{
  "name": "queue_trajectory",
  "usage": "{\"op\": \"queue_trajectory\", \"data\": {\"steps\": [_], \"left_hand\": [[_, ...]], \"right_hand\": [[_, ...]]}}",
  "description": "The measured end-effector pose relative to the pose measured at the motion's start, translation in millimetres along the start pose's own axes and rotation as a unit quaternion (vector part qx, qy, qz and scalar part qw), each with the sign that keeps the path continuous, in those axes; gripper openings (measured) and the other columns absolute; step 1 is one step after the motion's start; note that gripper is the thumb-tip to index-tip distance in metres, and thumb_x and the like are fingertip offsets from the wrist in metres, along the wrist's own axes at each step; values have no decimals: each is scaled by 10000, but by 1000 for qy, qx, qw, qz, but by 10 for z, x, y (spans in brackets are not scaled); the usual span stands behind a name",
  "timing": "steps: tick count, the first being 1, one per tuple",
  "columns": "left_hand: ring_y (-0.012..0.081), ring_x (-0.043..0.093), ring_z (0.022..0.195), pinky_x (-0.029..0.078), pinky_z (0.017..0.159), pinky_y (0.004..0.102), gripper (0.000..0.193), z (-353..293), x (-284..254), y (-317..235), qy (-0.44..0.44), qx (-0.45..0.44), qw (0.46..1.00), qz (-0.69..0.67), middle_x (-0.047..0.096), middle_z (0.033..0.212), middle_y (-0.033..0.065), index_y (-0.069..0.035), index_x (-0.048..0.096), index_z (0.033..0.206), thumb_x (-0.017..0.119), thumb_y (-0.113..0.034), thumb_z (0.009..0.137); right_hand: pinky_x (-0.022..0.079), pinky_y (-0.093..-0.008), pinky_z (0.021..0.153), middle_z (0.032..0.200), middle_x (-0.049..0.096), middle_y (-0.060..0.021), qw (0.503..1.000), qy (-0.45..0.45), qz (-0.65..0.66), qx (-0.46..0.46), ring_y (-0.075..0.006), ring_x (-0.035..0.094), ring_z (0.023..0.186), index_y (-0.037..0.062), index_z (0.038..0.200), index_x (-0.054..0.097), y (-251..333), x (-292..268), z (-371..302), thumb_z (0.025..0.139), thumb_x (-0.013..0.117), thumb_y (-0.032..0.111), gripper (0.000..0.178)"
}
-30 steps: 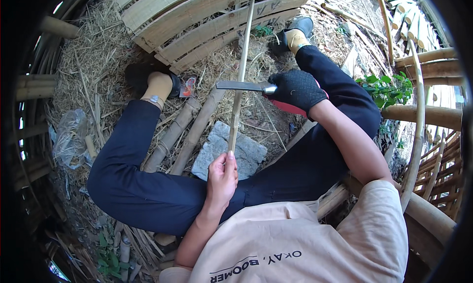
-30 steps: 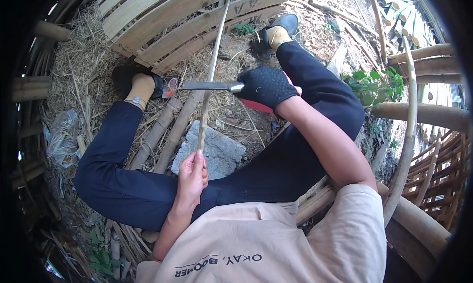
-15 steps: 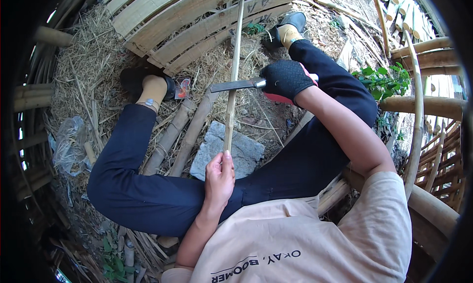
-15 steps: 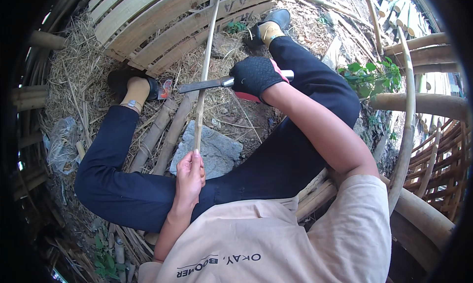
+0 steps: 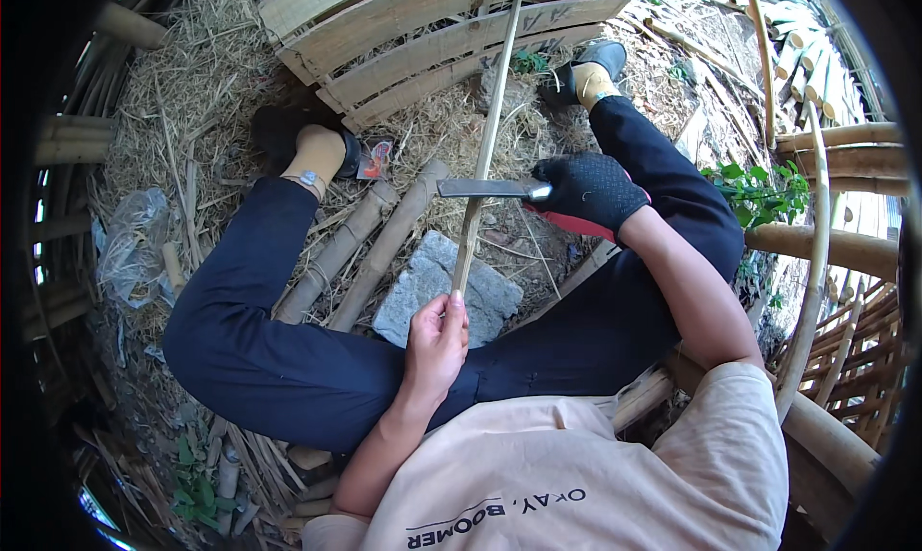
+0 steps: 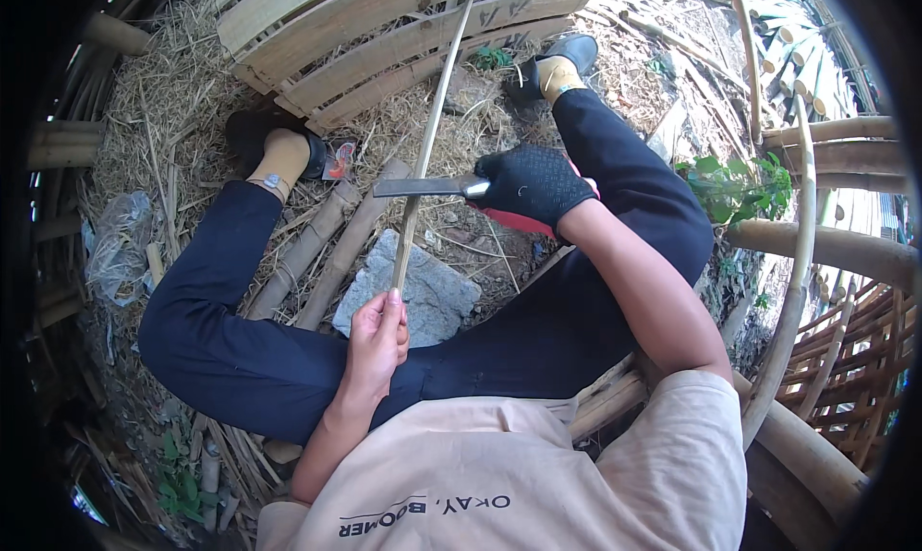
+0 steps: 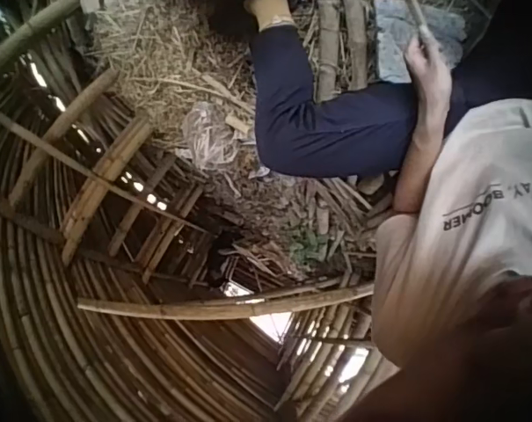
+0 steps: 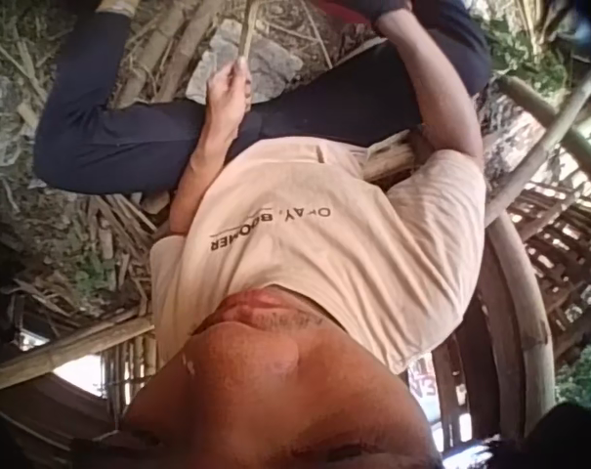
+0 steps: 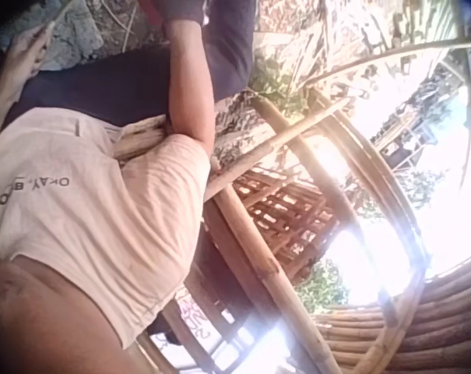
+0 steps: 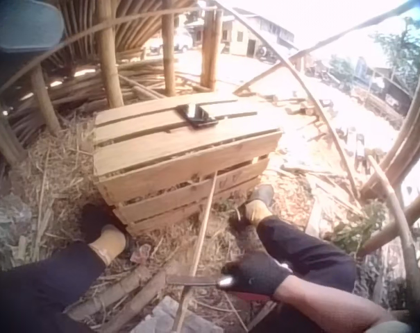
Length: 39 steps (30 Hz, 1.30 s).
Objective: The person sands the surface of a bamboo strip using a small metal block.
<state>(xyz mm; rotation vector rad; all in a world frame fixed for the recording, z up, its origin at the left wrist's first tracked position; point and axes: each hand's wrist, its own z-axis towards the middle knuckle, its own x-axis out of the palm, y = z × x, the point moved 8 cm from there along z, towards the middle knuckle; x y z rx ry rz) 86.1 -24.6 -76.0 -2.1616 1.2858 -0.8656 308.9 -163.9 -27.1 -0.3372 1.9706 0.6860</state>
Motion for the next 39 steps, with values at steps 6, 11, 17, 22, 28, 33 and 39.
{"op": "queue_trajectory", "data": {"steps": [6, 11, 17, 22, 28, 33, 39], "left_hand": [[-1, 311, 422, 226, 376, 199, 342, 52, -37, 31, -15, 56, 997, 58, 356, 567, -91, -108, 468, 813, 454, -307, 1091], [-7, 293, 409, 207, 358, 197, 340, 84, -37, 57, -24, 75, 991, 105, 335, 559, -95, -115, 460, 822, 437, -314, 1096], [-8, 286, 407, 202, 358, 197, 343, 61, -11, 48, -21, 53, 994, 92, 330, 556, -96, -118, 455, 818, 437, -320, 1096], [8, 332, 412, 255, 372, 206, 363, 30, -6, 13, -16, 4, 999, 37, 372, 543, -88, -107, 471, 788, 480, -320, 1082], [9, 331, 406, 258, 366, 206, 359, 17, 11, -1, -5, 10, 1000, 16, 368, 538, -88, -108, 476, 794, 488, -326, 1078], [9, 340, 411, 266, 372, 201, 363, 11, -14, -3, -17, 13, 1000, 20, 374, 542, -86, -104, 478, 790, 494, -326, 1076], [6, 337, 418, 266, 377, 200, 361, 18, -19, 6, -12, 16, 1000, 22, 378, 551, -87, -101, 479, 793, 492, -324, 1077]], "right_hand": [[571, -447, 765, 843, 731, -140, 996, 52, -67, -5, -329, 723, 827, 178, 928, 762, 149, 128, 12, 799, 653, 300, 209], [579, -452, 749, 833, 734, -127, 996, 25, -80, 8, -329, 728, 820, 178, 881, 770, 89, 41, 25, 784, 639, 262, 184], [581, -447, 758, 847, 736, -136, 994, -9, -103, 46, -328, 730, 837, 185, 896, 773, -269, -136, 236, 800, 631, 263, 189], [579, -447, 749, 834, 733, -123, 992, -35, -114, 51, -320, 729, 837, 190, 888, 767, -281, -148, 282, 792, 645, 264, 173], [572, -458, 736, 820, 727, -126, 990, -64, -115, 50, -326, 723, 827, 180, 891, 749, -225, -205, 221, 801, 643, 253, 157], [565, -464, 745, 823, 725, -133, 993, -89, -66, 41, -335, 719, 824, 165, 918, 731, -77, -206, 103, 827, 641, 282, 173], [565, -462, 725, 776, 708, -165, 997, 3, -67, -36, -356, 714, 785, 141, 902, 751, 231, -37, 11, 784, 665, 284, 205]]}}
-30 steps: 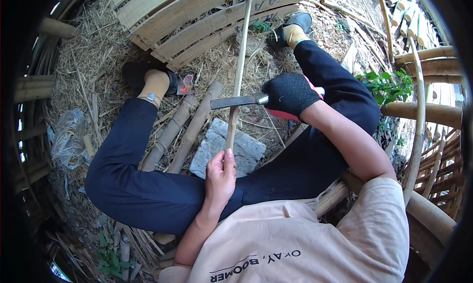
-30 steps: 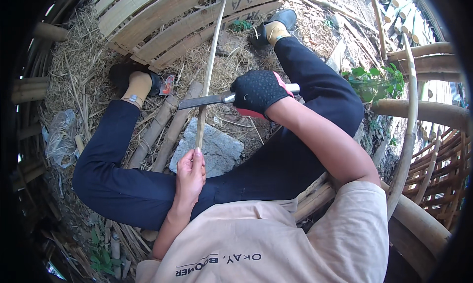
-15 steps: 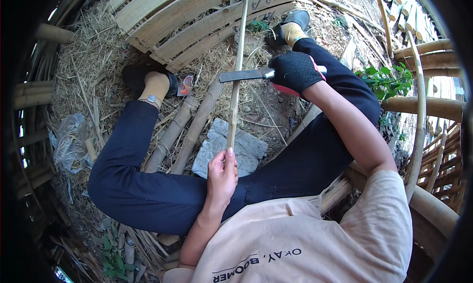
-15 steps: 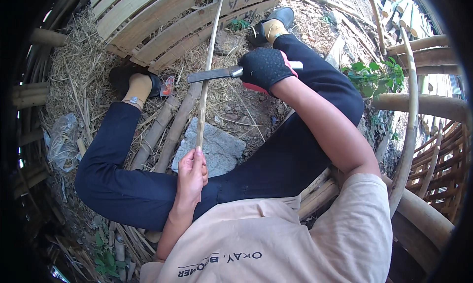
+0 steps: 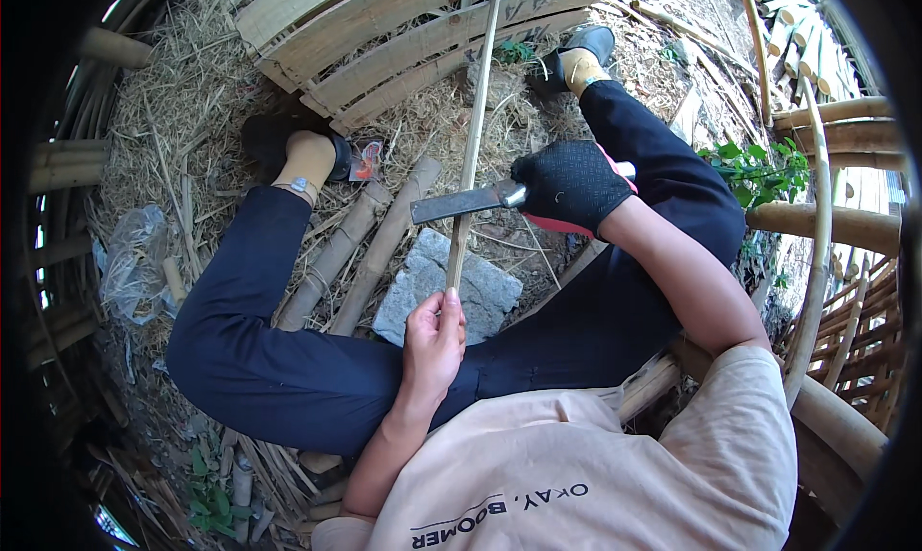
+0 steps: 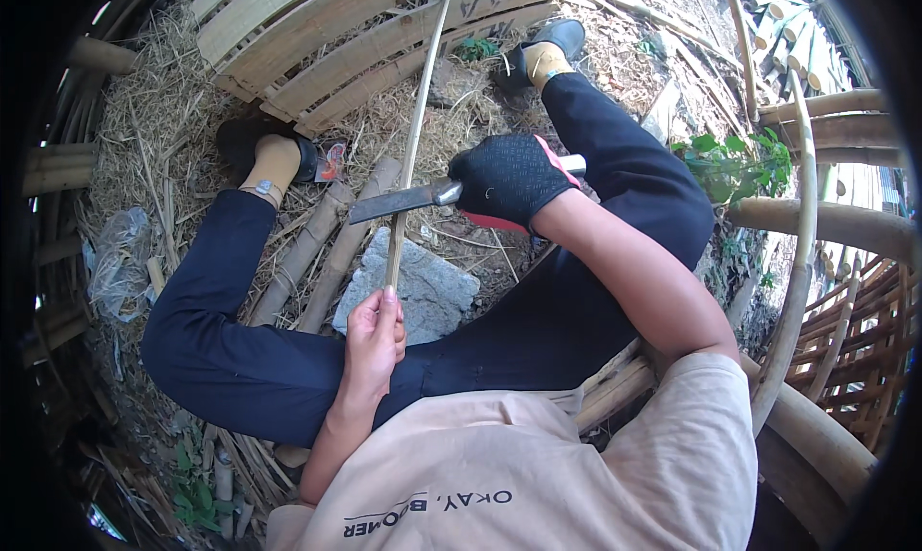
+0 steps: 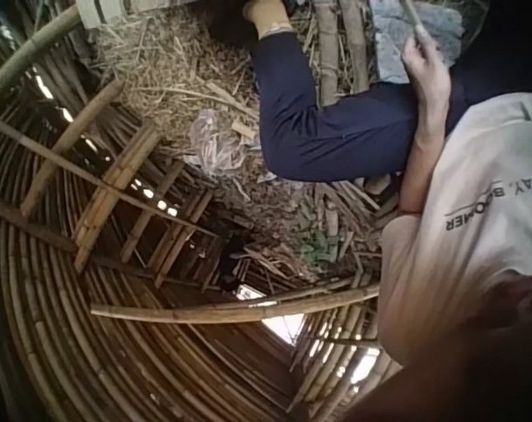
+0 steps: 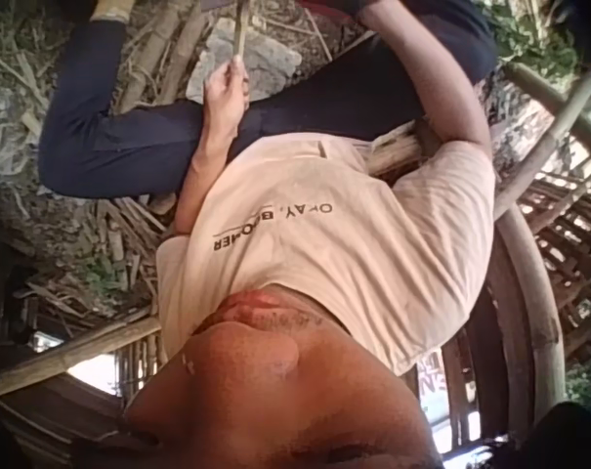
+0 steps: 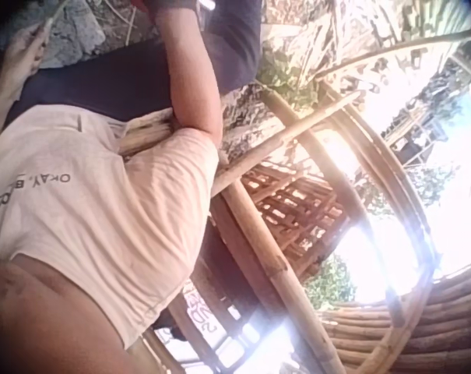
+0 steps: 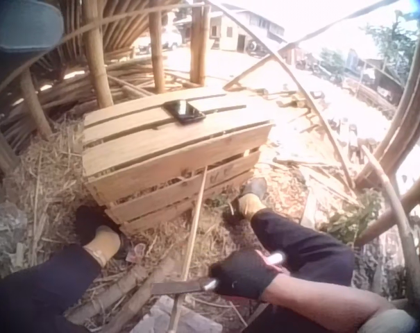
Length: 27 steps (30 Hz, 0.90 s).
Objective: The person sands the surface of a bamboo strip using a small metal block.
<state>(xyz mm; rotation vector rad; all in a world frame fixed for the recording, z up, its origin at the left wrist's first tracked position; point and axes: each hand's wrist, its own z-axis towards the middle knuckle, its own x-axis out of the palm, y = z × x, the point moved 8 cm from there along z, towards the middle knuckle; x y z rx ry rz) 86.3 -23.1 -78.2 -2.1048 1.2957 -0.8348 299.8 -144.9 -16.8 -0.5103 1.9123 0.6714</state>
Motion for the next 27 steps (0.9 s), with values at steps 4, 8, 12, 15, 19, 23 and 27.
{"op": "queue_trajectory", "data": {"steps": [4, 8, 12, 15, 19, 23, 27], "left_hand": [[4, 328, 418, 262, 376, 203, 360, 10, 15, 13, -2, 10, 1000, 6, 375, 557, -88, -99, 478, 798, 481, -321, 1081], [-9, 246, 406, 166, 362, 202, 361, 13, 13, 13, -9, 19, 999, 33, 298, 548, -104, -123, 445, 811, 434, -347, 1095], [-8, 245, 405, 166, 362, 201, 362, 14, 39, 11, -5, 18, 999, 28, 299, 548, -102, -124, 443, 810, 432, -347, 1096], [-7, 245, 406, 165, 363, 201, 363, 1, 35, -2, -7, 12, 1000, 24, 297, 548, -101, -123, 443, 810, 430, -346, 1096], [-8, 244, 406, 160, 363, 203, 362, -1, 25, -1, 3, 11, 1000, 12, 296, 550, -100, -122, 443, 812, 430, -345, 1097], [-2, 223, 405, 156, 357, 206, 362, -18, 47, -10, 20, -9, 1000, -18, 277, 549, -94, -121, 443, 816, 409, -339, 1102], [13, 187, 401, 153, 348, 214, 378, -42, 82, -14, 75, -65, 992, -83, 250, 545, -85, -125, 445, 818, 374, -360, 1106]], "right_hand": [[563, -469, 716, 757, 699, -170, 1000, 5, 9, 11, -363, 710, 770, 134, 885, 752, -77, 77, 40, 773, 651, 258, 195], [576, -453, 753, 826, 729, -145, 998, -8, -4, 62, -333, 726, 820, 160, 895, 768, -241, 2, 107, 784, 634, 246, 194], [582, -450, 768, 864, 740, -141, 988, -89, -15, 123, -329, 728, 826, 159, 920, 774, -802, -145, 274, 824, 607, 254, 215], [576, -458, 769, 865, 736, -143, 984, -117, -18, 135, -335, 724, 831, 145, 956, 758, -946, -161, 287, 838, 627, 287, 227], [562, -475, 775, 856, 724, -158, 988, -131, 38, 78, -358, 710, 837, 138, 959, 728, -689, -143, 177, 858, 668, 350, 242], [542, -470, 707, 802, 694, -175, 991, -120, 65, -5, -386, 682, 784, 123, 940, 702, -365, -89, 90, 894, 677, 425, 307], [539, -480, 717, 787, 695, -172, 995, -43, 75, -55, -385, 689, 782, 127, 925, 711, -84, 28, -22, 852, 695, 399, 282]]}}
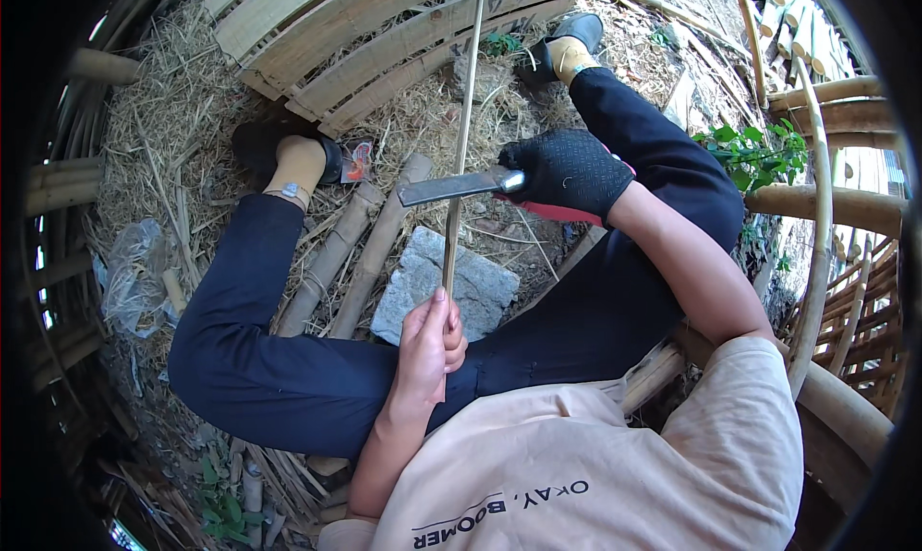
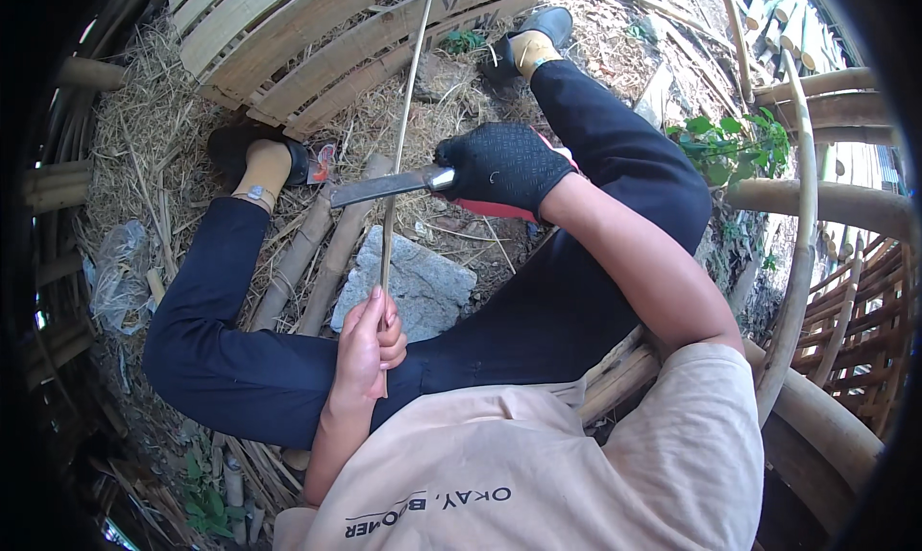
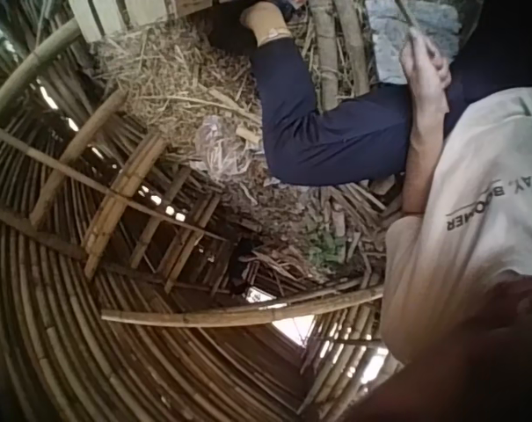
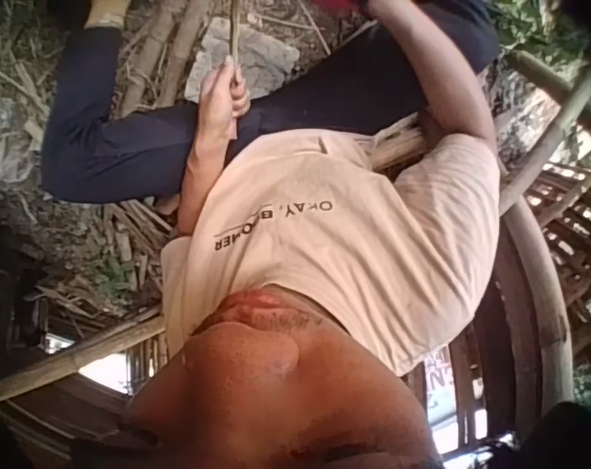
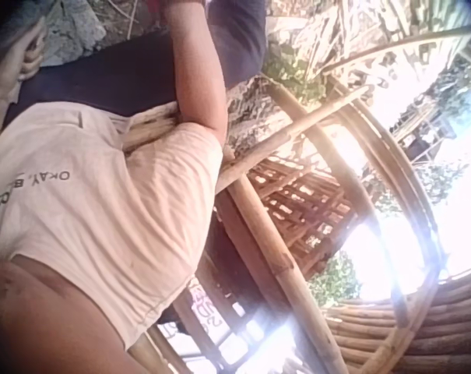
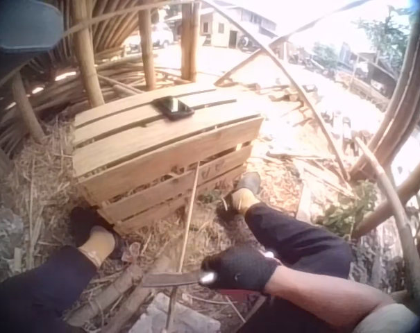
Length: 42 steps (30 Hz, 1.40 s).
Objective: The person sands the surface of a bamboo strip using a small metal block.
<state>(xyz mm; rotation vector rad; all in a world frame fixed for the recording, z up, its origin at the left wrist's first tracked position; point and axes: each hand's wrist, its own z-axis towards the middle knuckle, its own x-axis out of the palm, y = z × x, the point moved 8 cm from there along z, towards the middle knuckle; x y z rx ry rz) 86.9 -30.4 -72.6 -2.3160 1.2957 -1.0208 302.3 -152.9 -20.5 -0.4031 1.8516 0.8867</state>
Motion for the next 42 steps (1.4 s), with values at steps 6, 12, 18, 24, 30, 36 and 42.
{"op": "queue_trajectory", "data": {"steps": [6, 12, 18, 24, 30, 36, 42], "left_hand": [[21, 170, 397, 151, 343, 220, 391, 30, 14, 66, 25, -18, 999, -16, 242, 540, -79, -134, 441, 816, 362, -386, 1104], [20, 171, 396, 149, 342, 219, 396, 55, -7, 52, 24, -18, 999, -14, 242, 539, -80, -136, 434, 810, 361, -390, 1105], [16, 188, 391, 156, 340, 217, 393, 73, 12, 47, 2, 2, 1000, 22, 252, 537, -79, -134, 426, 804, 361, -374, 1109], [10, 211, 400, 171, 355, 210, 382, 42, 6, 18, -39, 36, 997, 53, 265, 546, -85, -127, 437, 808, 385, -359, 1106], [3, 307, 429, 233, 382, 204, 371, 28, -16, -5, -66, 62, 993, 77, 335, 553, -87, -105, 472, 792, 443, -320, 1094], [40, 387, 475, 302, 441, 251, 414, 87, -155, -10, -130, 139, 954, 230, 415, 551, -48, -69, 492, 738, 473, -298, 1083], [63, 417, 482, 325, 458, 285, 444, 104, -199, -18, -153, 162, 928, 300, 443, 547, -13, -41, 503, 719, 484, -304, 1076]], "right_hand": [[556, -456, 723, 792, 716, -151, 997, 57, -38, 33, -342, 715, 784, 141, 899, 745, 25, 171, -54, 789, 668, 278, 192], [544, -478, 677, 705, 672, -173, 998, -8, -37, 43, -382, 685, 712, 115, 820, 716, -44, 133, 6, 781, 679, 260, 155], [566, -465, 730, 822, 716, -156, 981, -38, -84, 172, -344, 716, 801, 151, 903, 753, -704, -95, 155, 833, 635, 287, 193], [559, -455, 799, 925, 736, -147, 982, -72, -63, 161, -357, 708, 853, 152, 1014, 753, -756, -266, 107, 871, 636, 426, 330], [548, -477, 760, 782, 696, -190, 996, 50, -16, 73, -383, 695, 801, 104, 915, 750, -4, 22, -126, 835, 683, 436, 348], [577, -451, 751, 833, 730, -144, 991, 98, -51, 71, -337, 725, 818, 146, 891, 764, 124, 147, -114, 799, 661, 312, 216], [582, -453, 739, 830, 734, -125, 990, 97, -68, 78, -323, 731, 815, 158, 886, 770, 86, 176, -89, 782, 656, 274, 193]]}}
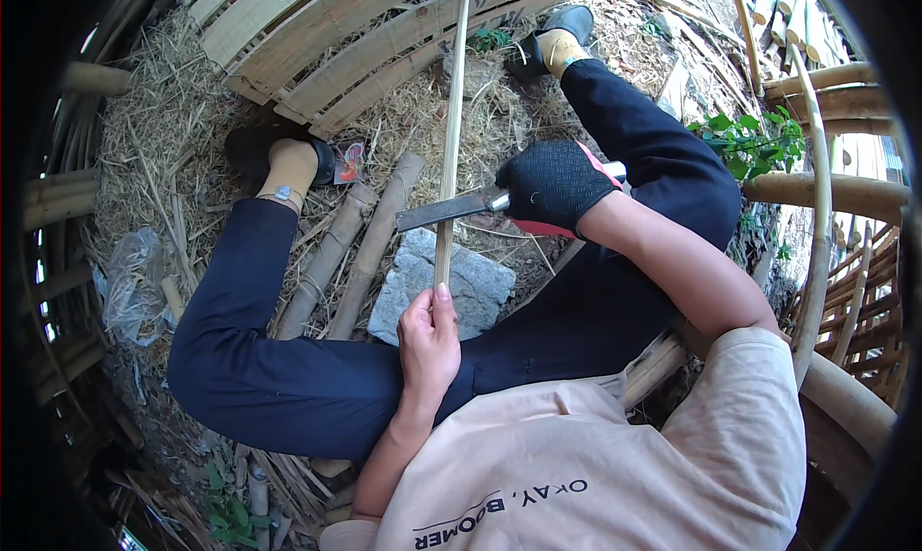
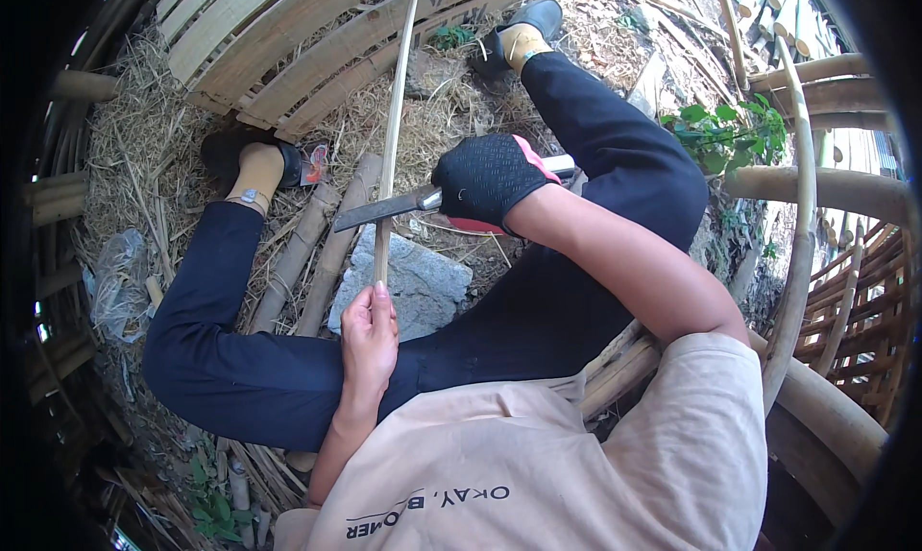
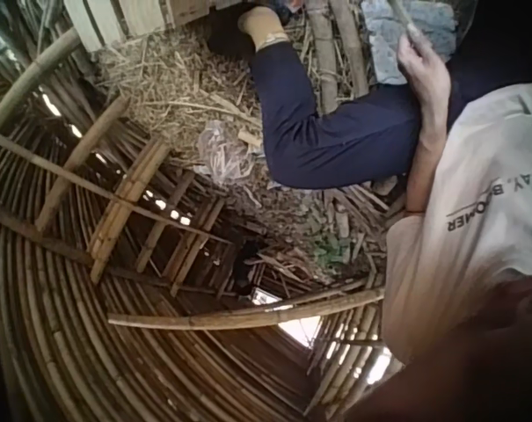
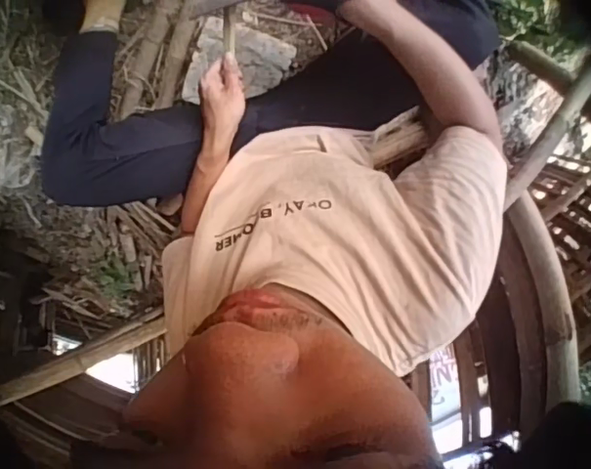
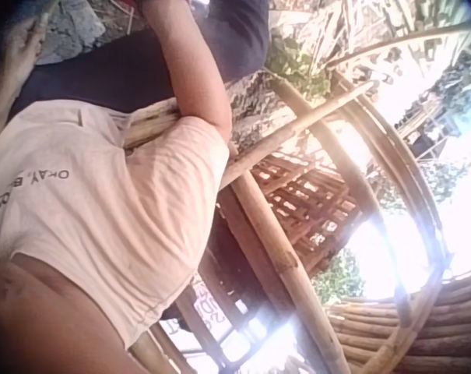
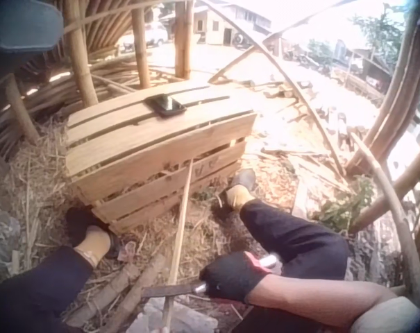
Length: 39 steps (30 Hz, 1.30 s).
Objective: The person sands the surface of a bamboo strip using a small metal block.
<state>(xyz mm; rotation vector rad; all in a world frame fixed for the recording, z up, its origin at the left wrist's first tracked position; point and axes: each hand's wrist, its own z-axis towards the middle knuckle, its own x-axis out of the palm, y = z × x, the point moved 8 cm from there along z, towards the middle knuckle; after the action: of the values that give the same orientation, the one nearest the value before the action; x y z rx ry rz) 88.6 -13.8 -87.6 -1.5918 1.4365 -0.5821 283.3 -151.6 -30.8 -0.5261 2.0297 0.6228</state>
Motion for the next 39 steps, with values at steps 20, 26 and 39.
{"op": "queue_trajectory", "data": {"steps": [20, 26, 39], "left_hand": [[65, 412, 520, 343, 485, 283, 412, -29, -5, -62, 5, -8, 999, -47, 458, 583, -6, -30, 500, 738, 506, -272, 1071], [97, 434, 516, 364, 500, 319, 402, -16, -23, -58, -14, 19, 1000, 0, 489, 577, 34, -9, 511, 735, 530, -250, 1057], [119, 431, 498, 353, 493, 341, 417, 6, -25, -49, -15, 19, 999, 46, 473, 554, 48, -9, 511, 727, 516, -259, 1061]], "right_hand": [[548, -472, 761, 807, 705, -184, 989, -112, 66, 73, -378, 692, 791, 114, 914, 754, -474, -267, 74, 884, 643, 453, 358], [567, -455, 785, 844, 725, -166, 1000, -4, 31, -3, -358, 715, 838, 148, 956, 758, -4, -90, 8, 830, 656, 361, 268], [574, -455, 705, 763, 711, -136, 995, -87, -37, 39, -343, 715, 766, 153, 851, 755, -307, -214, 221, 761, 639, 213, 159]]}}
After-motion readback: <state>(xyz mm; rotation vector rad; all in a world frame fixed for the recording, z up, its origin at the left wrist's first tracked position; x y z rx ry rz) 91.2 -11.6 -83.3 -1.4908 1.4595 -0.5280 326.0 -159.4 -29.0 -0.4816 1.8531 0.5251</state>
